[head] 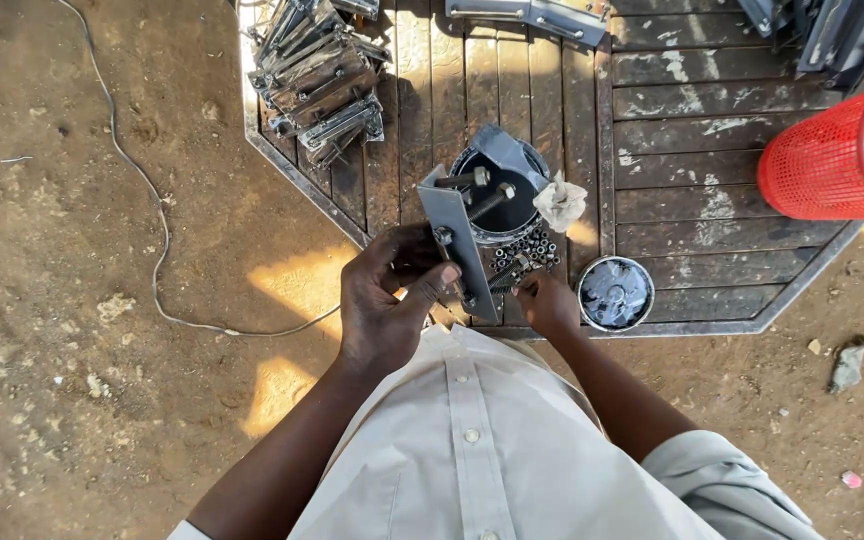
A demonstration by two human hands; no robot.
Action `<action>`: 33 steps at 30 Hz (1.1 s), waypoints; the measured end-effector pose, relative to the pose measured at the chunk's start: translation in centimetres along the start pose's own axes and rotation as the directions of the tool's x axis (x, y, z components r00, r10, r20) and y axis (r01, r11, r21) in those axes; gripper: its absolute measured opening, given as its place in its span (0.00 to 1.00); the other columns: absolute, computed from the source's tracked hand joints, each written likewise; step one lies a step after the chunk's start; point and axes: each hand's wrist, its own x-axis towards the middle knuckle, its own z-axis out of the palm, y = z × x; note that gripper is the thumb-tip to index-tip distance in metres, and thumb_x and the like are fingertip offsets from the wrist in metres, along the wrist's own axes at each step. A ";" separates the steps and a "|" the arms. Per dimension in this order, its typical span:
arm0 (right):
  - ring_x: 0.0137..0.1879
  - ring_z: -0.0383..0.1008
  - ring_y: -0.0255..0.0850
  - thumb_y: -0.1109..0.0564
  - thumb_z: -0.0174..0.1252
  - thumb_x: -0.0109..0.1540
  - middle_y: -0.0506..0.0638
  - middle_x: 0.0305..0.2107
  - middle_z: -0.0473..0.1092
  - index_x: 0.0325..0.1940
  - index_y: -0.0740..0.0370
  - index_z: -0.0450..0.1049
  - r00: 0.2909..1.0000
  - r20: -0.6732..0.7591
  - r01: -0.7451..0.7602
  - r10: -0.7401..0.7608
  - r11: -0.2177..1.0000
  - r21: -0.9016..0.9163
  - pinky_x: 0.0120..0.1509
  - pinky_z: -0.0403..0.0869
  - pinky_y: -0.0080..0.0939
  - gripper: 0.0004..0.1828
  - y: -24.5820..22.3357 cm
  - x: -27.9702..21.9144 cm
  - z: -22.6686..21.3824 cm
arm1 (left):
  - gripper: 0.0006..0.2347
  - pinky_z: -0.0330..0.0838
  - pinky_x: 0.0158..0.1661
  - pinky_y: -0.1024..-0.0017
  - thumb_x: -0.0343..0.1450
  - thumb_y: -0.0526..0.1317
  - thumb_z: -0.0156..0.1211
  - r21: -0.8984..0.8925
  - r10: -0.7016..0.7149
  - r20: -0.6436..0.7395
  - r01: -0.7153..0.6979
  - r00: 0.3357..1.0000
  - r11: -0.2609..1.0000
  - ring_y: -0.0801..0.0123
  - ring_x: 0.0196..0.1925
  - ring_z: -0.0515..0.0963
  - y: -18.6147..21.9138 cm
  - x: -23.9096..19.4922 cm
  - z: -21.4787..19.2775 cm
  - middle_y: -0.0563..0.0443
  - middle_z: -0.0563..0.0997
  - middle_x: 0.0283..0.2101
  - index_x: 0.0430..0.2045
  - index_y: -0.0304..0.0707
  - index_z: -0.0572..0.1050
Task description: Manually applying black paint to small metal components using a brush at a workbench.
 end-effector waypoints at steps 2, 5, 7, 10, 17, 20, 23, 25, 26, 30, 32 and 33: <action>0.43 0.81 0.60 0.55 0.57 0.67 0.61 0.37 0.78 0.54 0.60 0.74 0.999 0.029 0.015 -0.013 0.997 -0.079 0.47 0.78 0.64 0.13 -0.1 0.1 1.5 | 0.13 0.83 0.46 0.63 0.67 0.30 0.71 -0.010 -0.033 -0.013 0.032 0.999 0.999 0.65 0.44 0.84 0.3 -0.1 -0.2 0.43 0.85 0.37 0.45 0.31 0.79; 0.50 0.80 0.60 0.53 0.55 0.67 0.59 0.48 0.75 0.58 0.53 0.74 0.999 0.050 0.034 -0.022 0.963 -0.268 0.51 0.78 0.64 0.16 1.4 1.5 4.3 | 0.12 0.83 0.47 0.66 0.68 0.30 0.70 -0.039 -0.084 -0.037 0.083 0.996 0.996 0.69 0.42 0.84 -0.1 -0.3 -0.4 0.44 0.85 0.37 0.44 0.32 0.79; 0.51 0.80 0.58 0.52 0.54 0.66 0.57 0.53 0.74 0.59 0.48 0.76 0.999 0.044 0.039 -0.024 0.927 -0.372 0.49 0.79 0.61 0.17 2.8 3.1 5.9 | 0.12 0.83 0.47 0.67 0.68 0.30 0.70 -0.052 -0.104 -0.052 0.101 0.993 0.994 0.71 0.41 0.83 -0.7 -0.3 -0.6 0.44 0.85 0.37 0.45 0.32 0.79; 0.47 0.81 0.61 0.44 0.52 0.67 0.55 0.56 0.72 0.55 0.47 0.79 0.997 0.079 0.062 -0.028 0.882 -0.468 0.50 0.80 0.63 0.17 5.2 5.4 8.0 | 0.12 0.84 0.44 0.69 0.68 0.30 0.70 -0.118 -0.152 -0.094 0.141 0.984 0.983 0.70 0.40 0.83 -1.7 -0.2 -1.1 0.43 0.84 0.36 0.45 0.30 0.79; 0.47 0.80 0.62 0.50 0.58 0.67 0.58 0.43 0.76 0.52 0.57 0.74 1.000 0.002 0.007 -0.007 0.999 -0.048 0.49 0.79 0.64 0.13 -0.2 2.4 2.9 | 0.13 0.83 0.46 0.68 0.68 0.30 0.70 -0.176 -0.148 -0.116 0.126 0.982 0.976 0.69 0.42 0.82 -1.8 0.1 -2.3 0.43 0.84 0.38 0.46 0.29 0.79; 0.44 0.80 0.52 0.57 0.63 0.65 0.59 0.38 0.77 0.52 0.65 0.74 0.996 -0.038 0.090 -0.082 0.906 0.414 0.46 0.77 0.50 0.14 -6.6 -1.8 -2.7 | 0.13 0.83 0.44 0.71 0.67 0.30 0.71 -0.147 -0.110 -0.156 0.087 0.982 0.985 0.71 0.40 0.82 -1.6 0.2 -2.9 0.43 0.84 0.37 0.44 0.29 0.79; 0.40 0.79 0.44 0.64 0.65 0.62 0.61 0.35 0.76 0.52 0.71 0.75 0.965 -0.111 0.254 -0.239 0.732 0.632 0.43 0.78 0.40 0.15 -12.1 -6.1 -7.7 | 0.12 0.83 0.41 0.76 0.67 0.30 0.72 -0.114 -0.069 -0.177 0.049 0.982 0.992 0.74 0.38 0.81 -0.9 0.3 -2.8 0.45 0.83 0.35 0.43 0.30 0.80; 0.41 0.79 0.43 0.64 0.66 0.61 0.61 0.35 0.76 0.51 0.71 0.76 0.935 -0.165 0.347 -0.315 0.708 0.615 0.46 0.79 0.42 0.15 -14.6 -7.8 -9.7 | 0.12 0.83 0.40 0.77 0.66 0.30 0.73 -0.110 -0.052 -0.175 0.033 0.983 0.993 0.75 0.38 0.81 -0.6 0.6 -2.6 0.47 0.83 0.34 0.42 0.31 0.80; 0.42 0.79 0.43 0.64 0.68 0.60 0.60 0.36 0.77 0.50 0.69 0.78 0.904 -0.193 0.421 -0.383 0.707 0.569 0.48 0.79 0.45 0.15 -15.8 -8.4 -10.4 | 0.12 0.83 0.40 0.77 0.66 0.30 0.73 -0.110 -0.045 -0.178 0.026 0.983 0.994 0.75 0.38 0.81 -0.6 0.7 -2.5 0.46 0.83 0.34 0.42 0.30 0.80; 0.43 0.78 0.40 0.64 0.69 0.59 0.57 0.35 0.77 0.47 0.68 0.79 0.865 -0.208 0.492 -0.457 0.688 0.533 0.51 0.77 0.46 0.13 -17.7 -8.9 -10.9 | 0.13 0.83 0.38 0.78 0.66 0.30 0.73 -0.125 -0.021 -0.190 -0.003 0.982 0.992 0.75 0.37 0.81 -0.5 0.8 -1.8 0.45 0.84 0.35 0.43 0.29 0.79; 0.42 0.78 0.40 0.64 0.68 0.60 0.57 0.34 0.78 0.48 0.67 0.79 0.874 -0.202 0.474 -0.441 0.689 0.547 0.50 0.77 0.45 0.13 -17.7 -9.1 -10.7 | 0.12 0.83 0.38 0.78 0.67 0.30 0.72 -0.114 -0.017 -0.183 -0.004 0.983 0.993 0.74 0.37 0.81 -0.2 0.8 -1.7 0.45 0.84 0.35 0.43 0.29 0.80; 0.42 0.79 0.40 0.63 0.68 0.60 0.57 0.34 0.78 0.48 0.67 0.80 0.886 -0.191 0.451 -0.422 0.690 0.566 0.49 0.77 0.44 0.13 -17.7 -9.2 -10.7 | 0.12 0.83 0.38 0.78 0.67 0.30 0.72 -0.101 -0.018 -0.176 0.000 0.984 0.995 0.74 0.37 0.81 0.0 0.8 -1.7 0.44 0.84 0.35 0.43 0.29 0.80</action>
